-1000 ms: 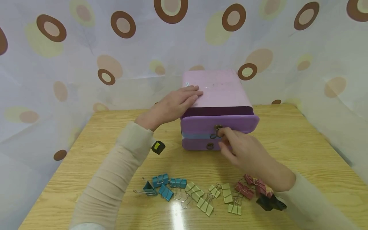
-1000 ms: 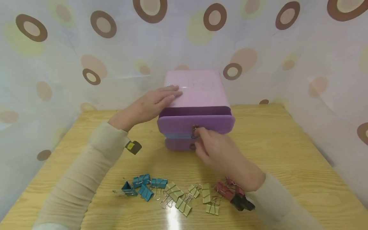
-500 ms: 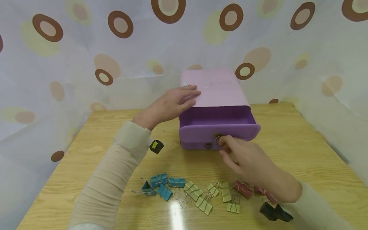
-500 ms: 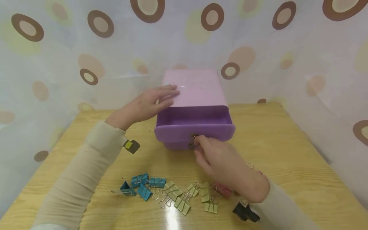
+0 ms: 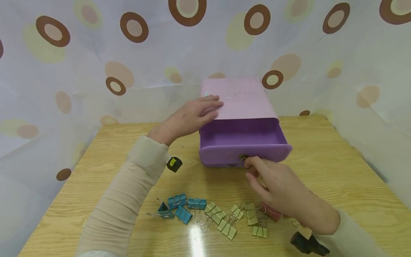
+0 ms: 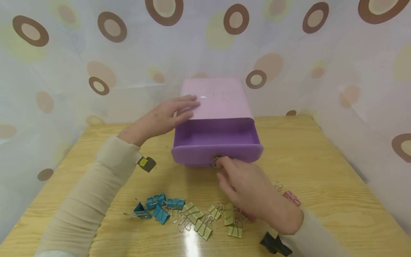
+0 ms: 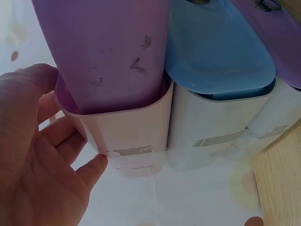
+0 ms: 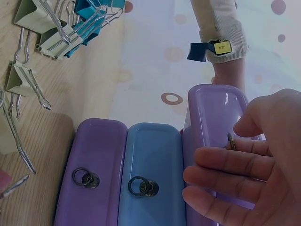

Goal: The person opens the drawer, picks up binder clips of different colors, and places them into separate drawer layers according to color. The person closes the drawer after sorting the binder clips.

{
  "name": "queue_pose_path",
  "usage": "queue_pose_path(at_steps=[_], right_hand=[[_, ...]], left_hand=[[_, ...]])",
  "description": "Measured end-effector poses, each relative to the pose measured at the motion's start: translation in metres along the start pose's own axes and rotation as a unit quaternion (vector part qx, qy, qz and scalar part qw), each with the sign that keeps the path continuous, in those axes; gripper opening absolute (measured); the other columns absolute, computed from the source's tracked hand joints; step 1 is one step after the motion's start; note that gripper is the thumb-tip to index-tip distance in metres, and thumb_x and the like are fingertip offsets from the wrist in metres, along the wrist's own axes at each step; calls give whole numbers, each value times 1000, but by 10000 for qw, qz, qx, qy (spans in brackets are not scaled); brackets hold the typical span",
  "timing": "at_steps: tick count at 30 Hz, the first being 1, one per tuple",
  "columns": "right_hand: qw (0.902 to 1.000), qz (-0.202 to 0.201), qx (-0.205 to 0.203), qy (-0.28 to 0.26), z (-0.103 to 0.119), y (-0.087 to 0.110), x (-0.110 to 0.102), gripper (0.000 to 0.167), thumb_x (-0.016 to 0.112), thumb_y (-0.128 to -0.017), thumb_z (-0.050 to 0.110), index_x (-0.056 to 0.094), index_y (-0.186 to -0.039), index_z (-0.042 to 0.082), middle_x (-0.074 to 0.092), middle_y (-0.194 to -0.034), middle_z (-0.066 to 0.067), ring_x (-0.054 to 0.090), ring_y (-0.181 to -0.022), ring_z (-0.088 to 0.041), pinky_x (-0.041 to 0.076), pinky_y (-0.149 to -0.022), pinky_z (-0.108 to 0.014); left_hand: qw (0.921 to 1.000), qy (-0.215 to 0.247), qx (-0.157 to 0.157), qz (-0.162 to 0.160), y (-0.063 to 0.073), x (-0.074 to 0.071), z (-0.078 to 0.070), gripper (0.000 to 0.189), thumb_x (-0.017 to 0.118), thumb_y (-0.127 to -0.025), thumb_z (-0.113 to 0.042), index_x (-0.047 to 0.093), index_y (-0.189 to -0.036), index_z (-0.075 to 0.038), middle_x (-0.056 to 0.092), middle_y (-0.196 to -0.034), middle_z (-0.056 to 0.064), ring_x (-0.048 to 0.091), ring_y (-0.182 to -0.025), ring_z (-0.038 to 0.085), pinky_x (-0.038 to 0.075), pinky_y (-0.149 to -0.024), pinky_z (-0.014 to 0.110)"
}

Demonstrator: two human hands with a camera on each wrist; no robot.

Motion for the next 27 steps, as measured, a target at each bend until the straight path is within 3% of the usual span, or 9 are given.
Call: queue_pose_path(at_steps=[17,27], right_hand=[[9998,40,95,-174,8,4,-3,19,63,-88,5,60,-105,10,61,-78,13,44,-63,7,38,-51,-9],[9994,114,44,-323,4,10,-4,26,64,-88,5,61,-113,8,64,-84,9,55,-70,3,46,-56,-11]], left_hand=[[10000,-49,64,-45,1,0,1,45,45,-106,-33,47,-149,-17,34,-161,2,23,-153,18,20,-126,34],[10000,1,30,-29,1,2,1,46,45,-106,-33,47,-149,-17,33,-162,2,22,-153,17,19,-126,33]])
Point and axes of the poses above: each hand's wrist, its own y-axis away from the middle knuckle, its own x-axis out of the palm, z = x × y, the point moved 1 cm from there along -y, towards the middle knuckle
